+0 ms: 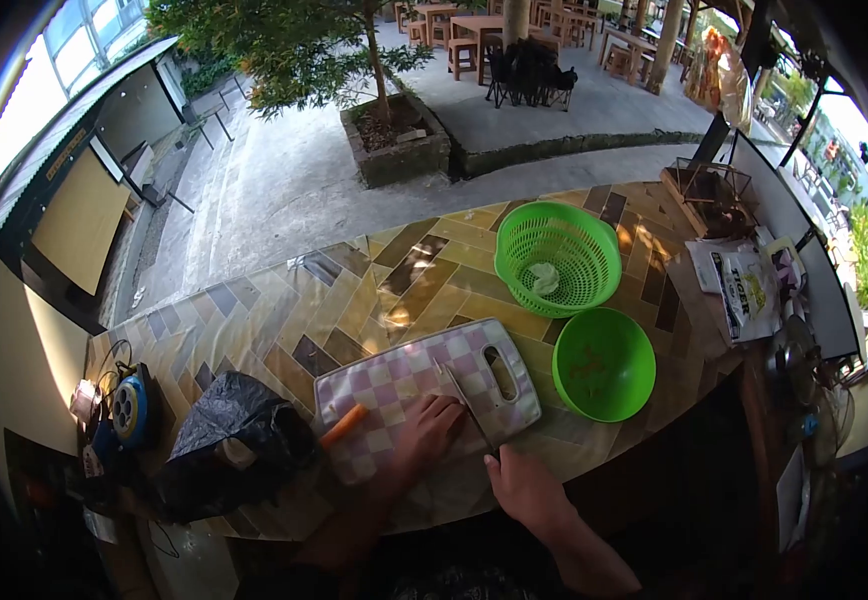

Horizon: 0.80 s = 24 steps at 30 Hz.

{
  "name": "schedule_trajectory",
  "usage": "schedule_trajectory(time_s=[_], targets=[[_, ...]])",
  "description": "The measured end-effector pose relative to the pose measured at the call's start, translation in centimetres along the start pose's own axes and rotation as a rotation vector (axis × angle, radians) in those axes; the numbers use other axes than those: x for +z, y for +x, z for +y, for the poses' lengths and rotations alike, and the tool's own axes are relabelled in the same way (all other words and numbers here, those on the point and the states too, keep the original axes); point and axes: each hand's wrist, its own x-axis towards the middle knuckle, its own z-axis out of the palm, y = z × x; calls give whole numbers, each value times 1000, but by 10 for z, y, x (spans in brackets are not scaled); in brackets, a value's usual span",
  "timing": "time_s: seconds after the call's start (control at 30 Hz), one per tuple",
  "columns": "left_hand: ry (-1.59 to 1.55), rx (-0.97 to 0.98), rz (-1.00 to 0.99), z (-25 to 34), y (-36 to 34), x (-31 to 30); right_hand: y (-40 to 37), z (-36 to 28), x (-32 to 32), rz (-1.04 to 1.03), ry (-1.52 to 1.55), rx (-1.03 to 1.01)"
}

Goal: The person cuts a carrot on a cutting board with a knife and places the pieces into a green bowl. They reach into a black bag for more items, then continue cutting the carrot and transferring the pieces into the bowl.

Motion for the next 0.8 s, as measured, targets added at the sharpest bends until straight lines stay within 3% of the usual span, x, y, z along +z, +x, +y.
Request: schedule_trajectory(time_s=[0.4, 0.8], targets=[[28, 33, 18, 2, 2, 0, -7, -24, 0, -45, -75, 113], [58, 54, 25, 8, 6, 3, 4, -6, 9, -104, -60, 89]])
